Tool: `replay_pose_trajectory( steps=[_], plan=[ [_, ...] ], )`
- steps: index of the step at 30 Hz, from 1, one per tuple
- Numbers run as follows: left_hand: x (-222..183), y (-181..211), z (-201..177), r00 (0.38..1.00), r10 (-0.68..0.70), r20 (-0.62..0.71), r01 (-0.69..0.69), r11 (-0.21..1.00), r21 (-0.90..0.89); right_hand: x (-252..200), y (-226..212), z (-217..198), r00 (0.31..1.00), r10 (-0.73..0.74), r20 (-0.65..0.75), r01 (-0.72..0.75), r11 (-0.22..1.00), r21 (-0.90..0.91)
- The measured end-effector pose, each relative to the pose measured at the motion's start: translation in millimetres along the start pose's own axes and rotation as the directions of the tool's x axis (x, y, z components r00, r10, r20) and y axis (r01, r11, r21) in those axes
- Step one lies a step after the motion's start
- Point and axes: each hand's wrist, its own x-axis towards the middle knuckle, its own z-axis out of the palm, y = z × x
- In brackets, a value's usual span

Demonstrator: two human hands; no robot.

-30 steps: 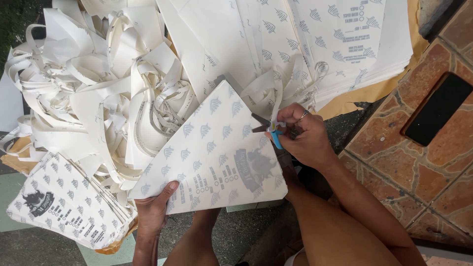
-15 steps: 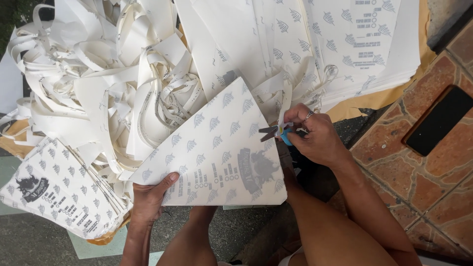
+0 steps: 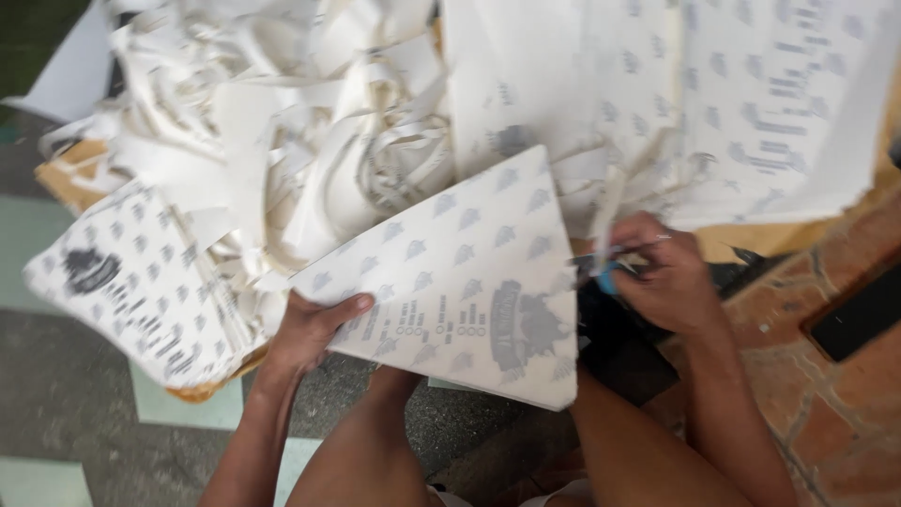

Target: The person separates and trims individual sheets of printed food packaging paper from a stack using scissors by hand.

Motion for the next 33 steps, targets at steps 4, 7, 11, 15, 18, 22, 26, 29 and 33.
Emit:
replay_pose_trajectory(
  steps=[4,7,11,15,18,22,26,29,33],
  plan=[
    [0.8,4.3,-33.0,0.991,-0.13,-0.021,0.131,0.989,0.068,2.5,-19.9,-18.8,0.998,-0.04,-0.038,0.04,0.999,0.003],
    [-18.7,46.0,-53.7,0.936,-0.222,-0.273,0.255,0.963,0.09,2.0,-20.7,-24.1,0.985,-0.168,-0.045,0.165,0.985,-0.055],
    [-55.7,67.9,-142.7,0.819,0.247,-0.518,-0.11,0.954,0.28,-6.5,3.3,-25.5,0.979,-0.016,-0.202,0.029,0.998,0.061],
    [-88.7,82.9,-233.5,0.304,0.457,-0.836,-0.291,0.88,0.375,-9.4,14.5,-26.6,0.974,-0.043,-0.221,0.044,0.999,0.001],
    [-83.1,52.9,-340.2,0.048,0.765,-0.642,-0.253,0.631,0.734,-6.4,10.6,-23.3,0.981,-0.051,-0.188,0.046,0.998,-0.033],
    [-54.3,13.9,-382.0,-0.113,0.993,0.025,0.402,0.023,0.915,-7.5,6.2,-14.0,0.975,0.023,-0.221,-0.035,0.998,-0.049],
    [-39.9,-49.6,-355.4,0.381,0.917,0.115,0.673,-0.361,0.646,-9.3,11.1,-14.2,0.979,0.014,-0.203,-0.031,0.996,-0.082],
    [-47.9,-72.8,-324.1,0.519,0.842,0.148,0.494,-0.437,0.752,-12.2,14.0,-15.5,0.975,0.01,-0.224,-0.031,0.995,-0.091],
    [-58.6,-82.6,-311.8,0.525,0.827,0.202,0.488,-0.487,0.725,-12.6,13.9,-12.7,0.964,0.039,-0.262,-0.058,0.996,-0.067]
  ],
)
